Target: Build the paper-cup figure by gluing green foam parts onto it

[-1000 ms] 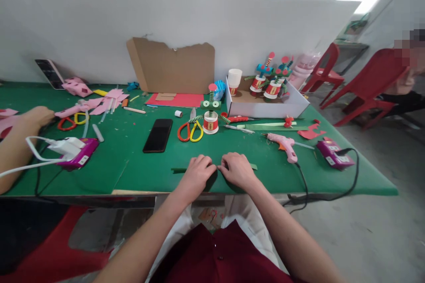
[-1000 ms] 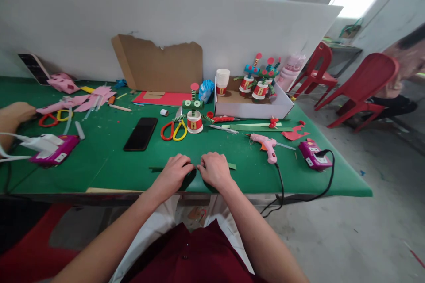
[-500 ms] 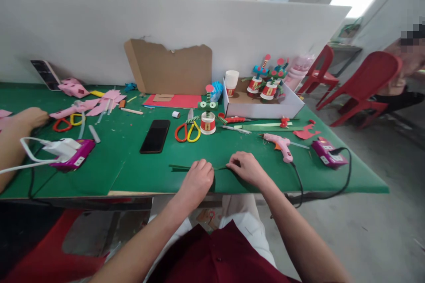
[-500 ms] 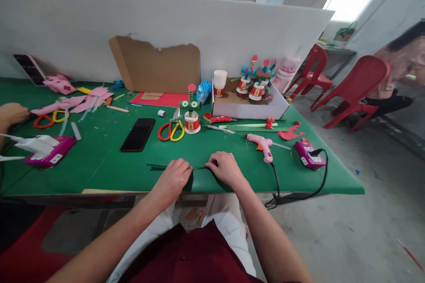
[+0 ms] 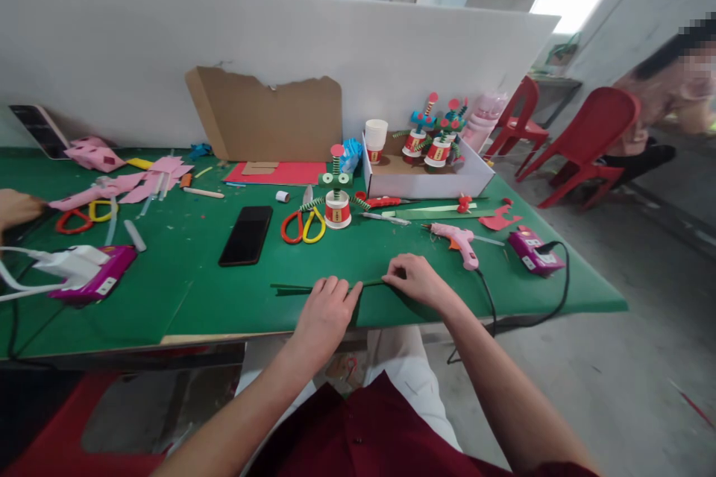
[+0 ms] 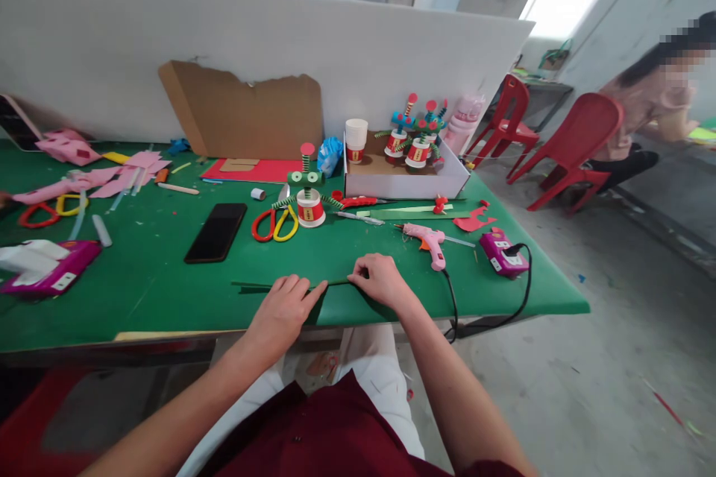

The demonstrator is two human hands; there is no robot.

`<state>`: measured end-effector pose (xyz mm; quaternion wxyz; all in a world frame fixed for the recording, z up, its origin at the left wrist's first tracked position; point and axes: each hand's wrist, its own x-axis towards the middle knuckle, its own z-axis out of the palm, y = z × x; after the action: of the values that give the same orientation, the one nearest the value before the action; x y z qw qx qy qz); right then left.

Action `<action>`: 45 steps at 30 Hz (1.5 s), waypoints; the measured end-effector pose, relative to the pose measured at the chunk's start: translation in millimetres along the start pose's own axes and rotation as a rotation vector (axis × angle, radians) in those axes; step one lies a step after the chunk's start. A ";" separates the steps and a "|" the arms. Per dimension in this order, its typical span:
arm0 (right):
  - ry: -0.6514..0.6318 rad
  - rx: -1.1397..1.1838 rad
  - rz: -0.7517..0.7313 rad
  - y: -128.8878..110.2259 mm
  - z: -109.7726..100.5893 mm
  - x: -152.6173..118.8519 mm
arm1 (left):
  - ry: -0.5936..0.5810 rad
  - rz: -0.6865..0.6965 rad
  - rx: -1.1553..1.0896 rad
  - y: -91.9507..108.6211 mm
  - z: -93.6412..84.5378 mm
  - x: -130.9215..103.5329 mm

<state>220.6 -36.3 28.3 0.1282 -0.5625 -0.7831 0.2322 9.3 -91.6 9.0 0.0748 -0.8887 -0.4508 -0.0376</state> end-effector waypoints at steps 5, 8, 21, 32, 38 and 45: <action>0.020 -0.003 0.030 2.6 -1.2 -4.1 | -0.011 -0.040 0.017 5.5 0.4 1.8; 0.045 0.018 0.048 6.7 -3.1 -8.0 | -0.009 -0.043 0.032 6.7 1.3 2.4; 0.050 -0.129 0.147 18.7 -7.2 -14.5 | -0.013 -0.052 0.019 6.4 -3.0 0.9; 0.034 -0.269 0.219 8.5 -6.3 -19.0 | -0.002 -0.057 0.014 7.0 -1.4 1.0; 0.075 -0.282 0.229 14.7 -5.0 -20.8 | 0.007 -0.072 -0.008 8.0 -0.3 1.8; 0.083 -0.278 0.223 18.9 -4.6 -21.3 | -0.019 -0.077 -0.009 8.3 -1.7 3.6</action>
<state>245.3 -50.4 23.9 0.0550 -0.6672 -0.7345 0.1111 18.1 -93.9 10.3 0.0652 -0.8714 -0.4850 -0.0340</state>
